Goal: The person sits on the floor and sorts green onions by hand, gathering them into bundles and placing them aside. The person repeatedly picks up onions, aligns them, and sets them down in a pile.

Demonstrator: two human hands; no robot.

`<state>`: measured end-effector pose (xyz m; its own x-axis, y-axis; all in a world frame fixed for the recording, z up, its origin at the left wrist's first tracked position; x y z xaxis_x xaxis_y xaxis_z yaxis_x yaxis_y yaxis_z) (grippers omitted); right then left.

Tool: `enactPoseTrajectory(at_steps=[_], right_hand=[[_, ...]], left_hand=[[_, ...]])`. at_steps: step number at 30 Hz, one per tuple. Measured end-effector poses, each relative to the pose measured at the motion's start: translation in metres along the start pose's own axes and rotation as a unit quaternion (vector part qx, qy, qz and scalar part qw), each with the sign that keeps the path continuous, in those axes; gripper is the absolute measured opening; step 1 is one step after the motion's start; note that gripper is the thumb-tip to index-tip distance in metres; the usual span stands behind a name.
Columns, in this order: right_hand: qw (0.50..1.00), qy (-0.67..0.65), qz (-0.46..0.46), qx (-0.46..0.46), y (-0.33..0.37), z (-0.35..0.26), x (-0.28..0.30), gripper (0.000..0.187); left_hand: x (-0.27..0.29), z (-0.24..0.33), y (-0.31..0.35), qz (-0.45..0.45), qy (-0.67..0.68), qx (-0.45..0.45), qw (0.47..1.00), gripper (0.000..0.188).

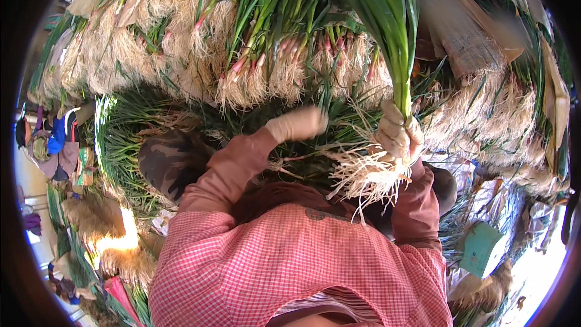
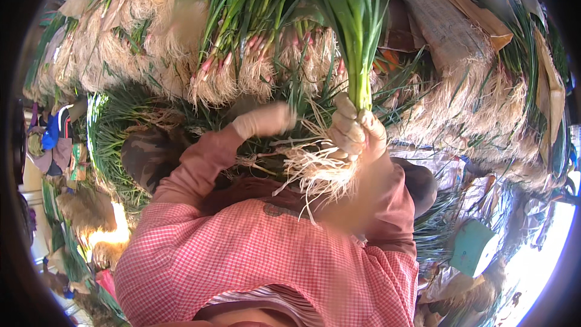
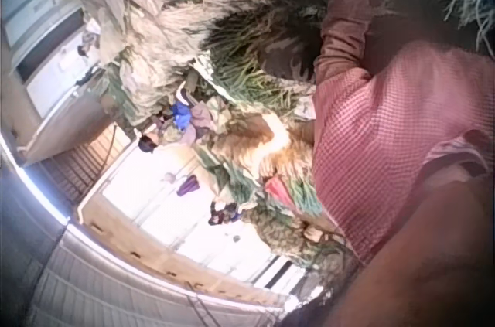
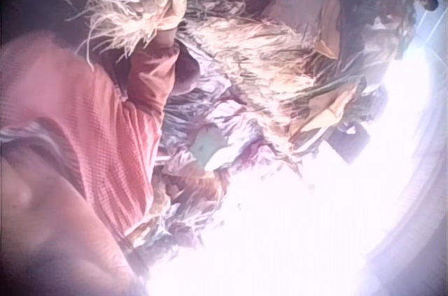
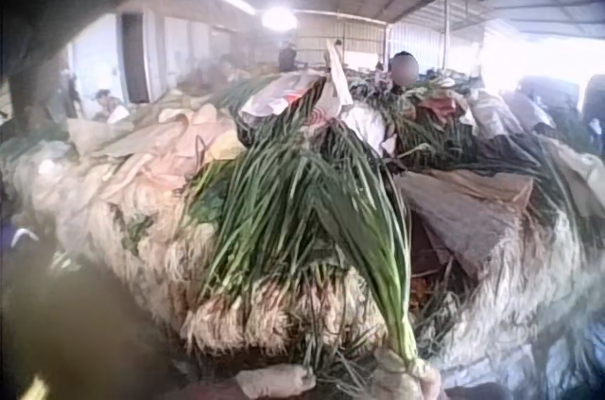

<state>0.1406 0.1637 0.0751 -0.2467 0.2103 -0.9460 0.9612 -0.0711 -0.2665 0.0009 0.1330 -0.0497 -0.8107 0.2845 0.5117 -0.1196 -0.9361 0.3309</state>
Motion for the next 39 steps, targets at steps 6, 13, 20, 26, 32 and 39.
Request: enactPoseTrajectory(at_steps=[6,13,20,26,32,39], right_hand=[[0.997,0.050,0.018,0.050,-0.012,-0.006,0.004,0.023],[0.945,0.276,0.136,0.109,-0.003,-0.053,-0.009,0.025],[0.926,0.299,0.194,0.126,0.008,-0.069,0.007,0.024],[0.870,0.301,0.389,0.038,0.004,-0.038,0.083,0.018],[0.864,0.321,0.384,0.056,0.022,-0.046,0.089,0.018],[0.943,0.226,0.241,0.038,0.000,-0.025,0.057,0.022]], left_hand=[[0.028,0.077,0.037,0.138,0.214,-0.139,0.957,0.061],[-0.011,0.060,0.083,-0.107,0.461,-0.034,0.880,0.036],[0.143,-0.011,0.145,0.502,-0.093,0.008,0.860,0.010],[0.189,0.036,0.105,0.475,-0.330,0.148,0.802,0.026],[0.214,0.080,0.158,0.637,-0.148,-0.014,0.756,0.022],[0.154,0.093,0.116,0.305,0.452,-0.139,0.827,0.024]])
Point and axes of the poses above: each hand's wrist, its own y-axis away from the middle knuckle, its own x-axis out of the back of the hand, z = x × y, the point moved 7 cm from there along -y, towards the middle knuckle, and after that the axes turned 1 degree about -z, right-handed, at the moved point
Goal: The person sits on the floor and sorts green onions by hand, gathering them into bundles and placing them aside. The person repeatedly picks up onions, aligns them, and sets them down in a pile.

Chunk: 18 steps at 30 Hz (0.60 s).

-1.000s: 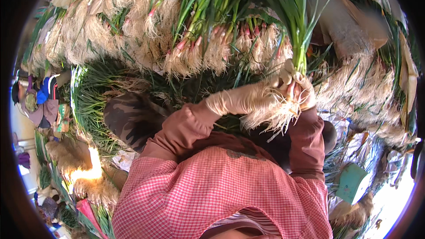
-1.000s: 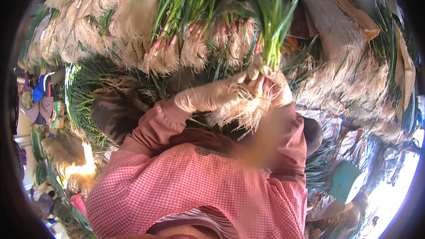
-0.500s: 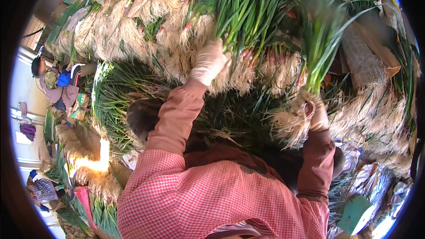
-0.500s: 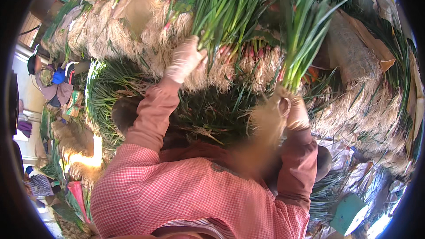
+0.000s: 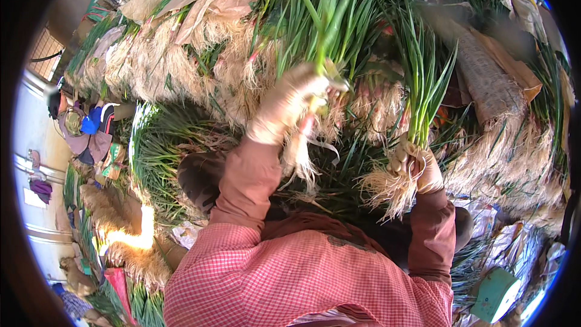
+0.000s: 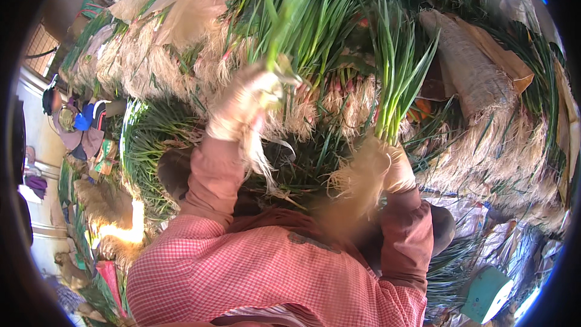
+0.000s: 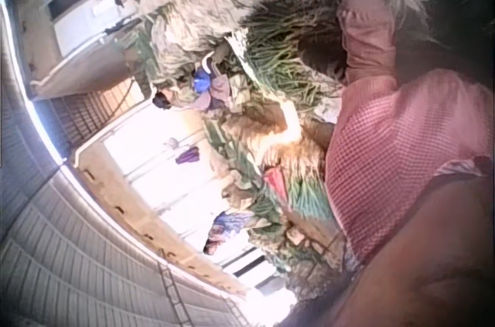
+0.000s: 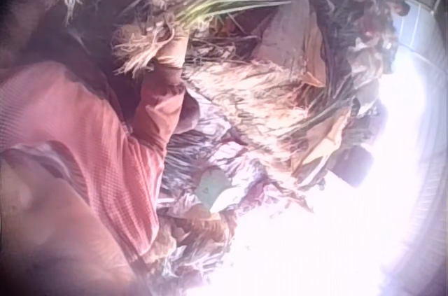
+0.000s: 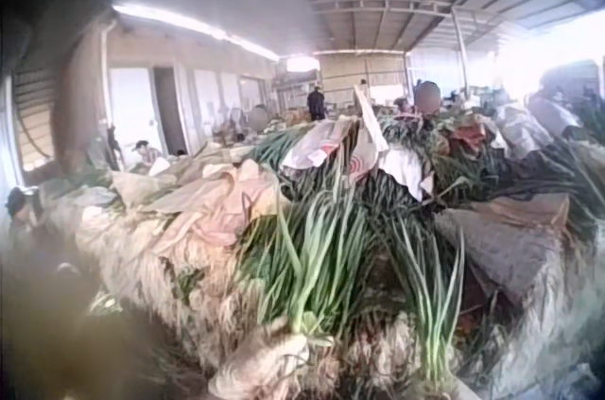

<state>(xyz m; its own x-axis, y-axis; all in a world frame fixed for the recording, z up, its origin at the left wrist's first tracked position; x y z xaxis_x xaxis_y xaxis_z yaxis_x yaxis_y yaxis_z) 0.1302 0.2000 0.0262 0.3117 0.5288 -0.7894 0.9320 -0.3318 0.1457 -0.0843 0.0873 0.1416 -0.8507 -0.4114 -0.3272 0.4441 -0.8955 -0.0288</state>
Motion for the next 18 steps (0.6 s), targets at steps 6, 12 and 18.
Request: enactPoseTrajectory(at_steps=[6,12,18], right_hand=[[0.997,0.069,0.016,0.008,0.006,0.020,-0.022,0.022],[0.991,0.031,0.123,0.034,0.009,0.020,0.009,0.019],[0.989,-0.034,0.143,-0.017,0.016,0.031,-0.004,0.016]], left_hand=[[-0.049,-0.107,-0.004,0.080,-0.308,-0.061,0.946,0.025],[-0.068,-0.124,-0.003,-0.053,-0.372,-0.156,0.913,0.026],[-0.067,-0.131,0.002,-0.184,-0.602,-0.146,0.763,0.037]])
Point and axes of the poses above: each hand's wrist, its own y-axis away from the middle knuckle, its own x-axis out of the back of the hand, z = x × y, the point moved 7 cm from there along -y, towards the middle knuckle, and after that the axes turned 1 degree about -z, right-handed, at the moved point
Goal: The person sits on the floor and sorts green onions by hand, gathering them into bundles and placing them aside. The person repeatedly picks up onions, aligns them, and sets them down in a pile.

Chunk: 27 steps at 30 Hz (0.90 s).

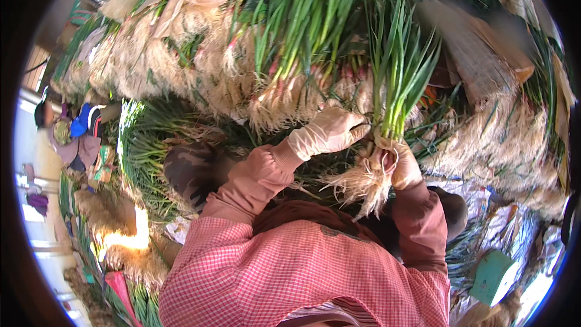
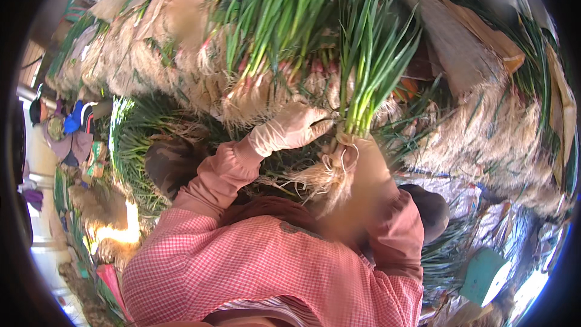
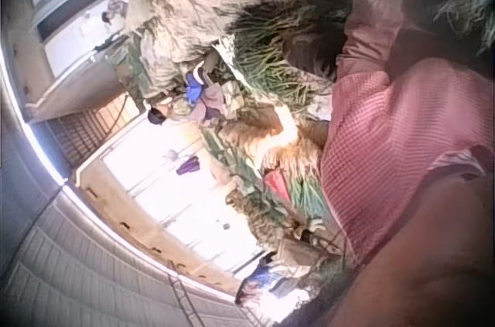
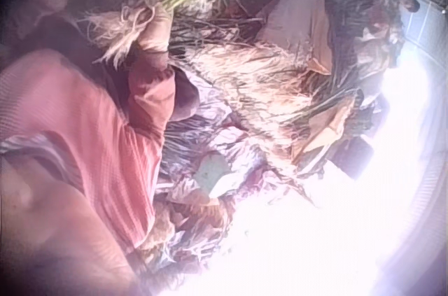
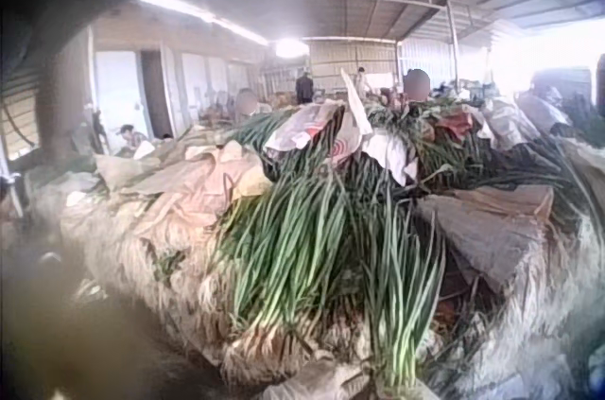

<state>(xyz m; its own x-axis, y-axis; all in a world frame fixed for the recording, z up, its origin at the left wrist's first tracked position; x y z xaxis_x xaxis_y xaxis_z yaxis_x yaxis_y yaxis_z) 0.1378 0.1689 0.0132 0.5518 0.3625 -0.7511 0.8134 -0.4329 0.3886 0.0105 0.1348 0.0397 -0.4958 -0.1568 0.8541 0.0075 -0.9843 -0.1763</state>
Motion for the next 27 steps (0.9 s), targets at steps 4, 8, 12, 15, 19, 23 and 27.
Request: enactPoseTrajectory(at_steps=[4,8,12,15,19,23,27], right_hand=[[0.998,0.035,0.022,-0.044,0.009,-0.007,-0.004,0.016],[0.986,-0.001,-0.166,-0.028,0.036,-0.040,-0.007,0.028],[0.988,0.039,-0.111,0.098,0.034,-0.070,0.026,0.040],[0.990,0.031,-0.093,0.097,0.016,-0.064,0.028,0.043],[0.992,-0.106,-0.070,-0.014,-0.008,-0.030,0.020,0.049],[0.979,-0.044,-0.198,0.005,-0.008,-0.028,-0.001,0.047],[0.986,-0.079,-0.144,0.025,-0.009,-0.032,0.007,0.046]], left_hand=[[0.019,-0.018,0.010,0.081,-0.080,-0.035,0.993,0.037],[0.021,-0.043,0.041,0.039,-0.068,0.183,0.980,0.026],[-0.020,0.005,0.069,-0.170,0.102,0.069,0.978,0.031],[0.031,-0.040,0.072,0.144,0.117,0.213,0.959,0.018],[0.111,-0.117,0.059,0.254,-0.172,0.322,0.896,0.030],[0.198,-0.110,0.066,0.401,-0.191,0.248,0.861,0.019],[0.242,-0.092,0.086,0.503,0.131,0.176,0.836,0.017]])
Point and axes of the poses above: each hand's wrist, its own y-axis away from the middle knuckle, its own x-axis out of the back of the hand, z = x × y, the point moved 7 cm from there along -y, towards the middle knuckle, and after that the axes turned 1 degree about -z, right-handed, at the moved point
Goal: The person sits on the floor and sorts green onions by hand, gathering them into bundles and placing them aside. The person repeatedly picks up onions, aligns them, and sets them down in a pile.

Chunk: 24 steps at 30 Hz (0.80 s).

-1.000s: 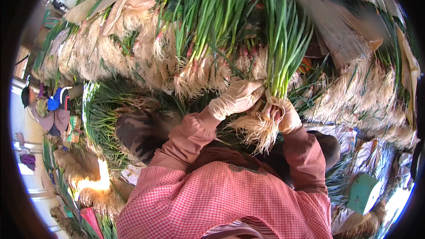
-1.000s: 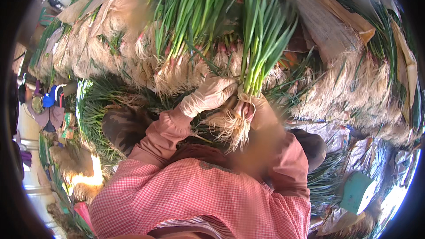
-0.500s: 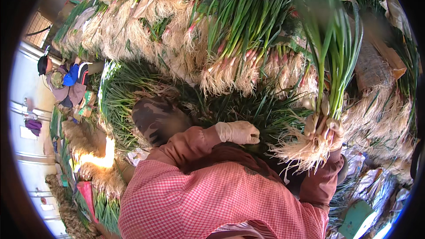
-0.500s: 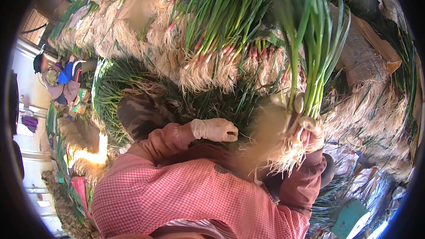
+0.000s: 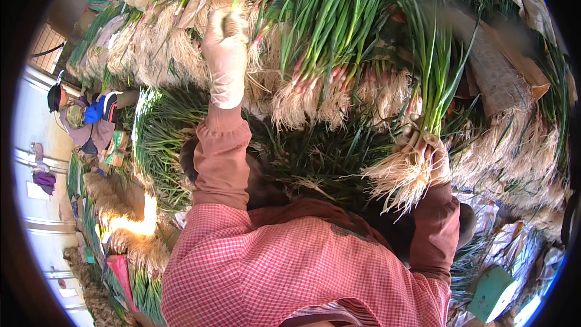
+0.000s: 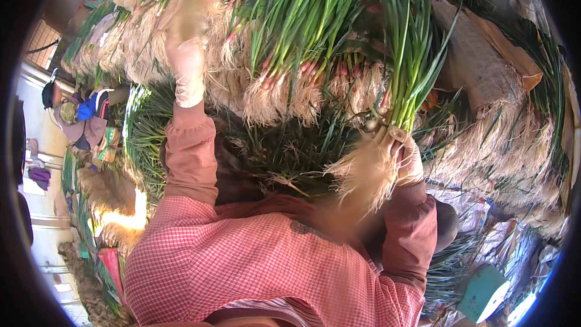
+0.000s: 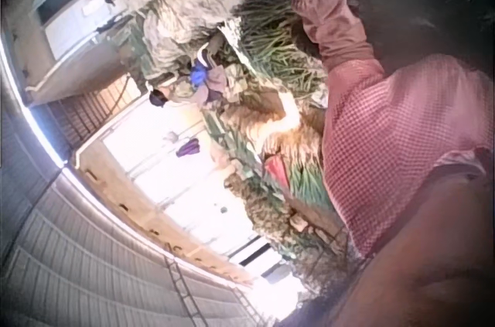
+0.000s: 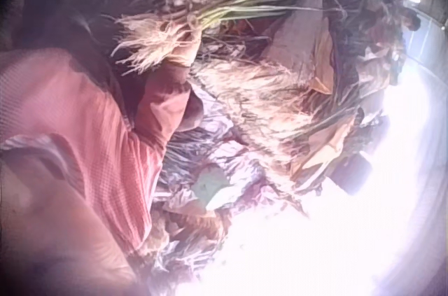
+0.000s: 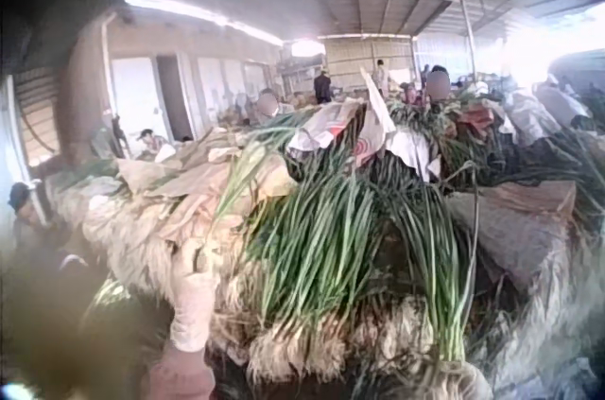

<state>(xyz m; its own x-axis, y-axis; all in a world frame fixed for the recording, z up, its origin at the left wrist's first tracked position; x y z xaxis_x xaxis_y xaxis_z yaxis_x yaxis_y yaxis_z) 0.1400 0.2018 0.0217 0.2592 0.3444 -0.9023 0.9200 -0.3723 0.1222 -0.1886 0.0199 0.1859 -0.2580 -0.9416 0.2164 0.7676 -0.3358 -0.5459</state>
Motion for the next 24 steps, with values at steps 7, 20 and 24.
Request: enactPoseTrajectory(at_steps=[7,20,24], right_hand=[[0.992,0.068,0.092,-0.058,0.001,0.023,0.012,0.043],[0.994,0.084,0.065,-0.018,0.009,0.015,-0.004,0.034],[0.992,0.105,0.072,-0.019,0.011,0.009,-0.015,0.033]], left_hand=[[-0.041,-0.036,0.040,-0.144,0.134,0.203,0.959,0.012],[-0.059,-0.015,0.015,-0.182,-0.105,0.190,0.959,0.006],[0.001,0.054,-0.024,-0.010,0.102,-0.028,0.994,0.011]])
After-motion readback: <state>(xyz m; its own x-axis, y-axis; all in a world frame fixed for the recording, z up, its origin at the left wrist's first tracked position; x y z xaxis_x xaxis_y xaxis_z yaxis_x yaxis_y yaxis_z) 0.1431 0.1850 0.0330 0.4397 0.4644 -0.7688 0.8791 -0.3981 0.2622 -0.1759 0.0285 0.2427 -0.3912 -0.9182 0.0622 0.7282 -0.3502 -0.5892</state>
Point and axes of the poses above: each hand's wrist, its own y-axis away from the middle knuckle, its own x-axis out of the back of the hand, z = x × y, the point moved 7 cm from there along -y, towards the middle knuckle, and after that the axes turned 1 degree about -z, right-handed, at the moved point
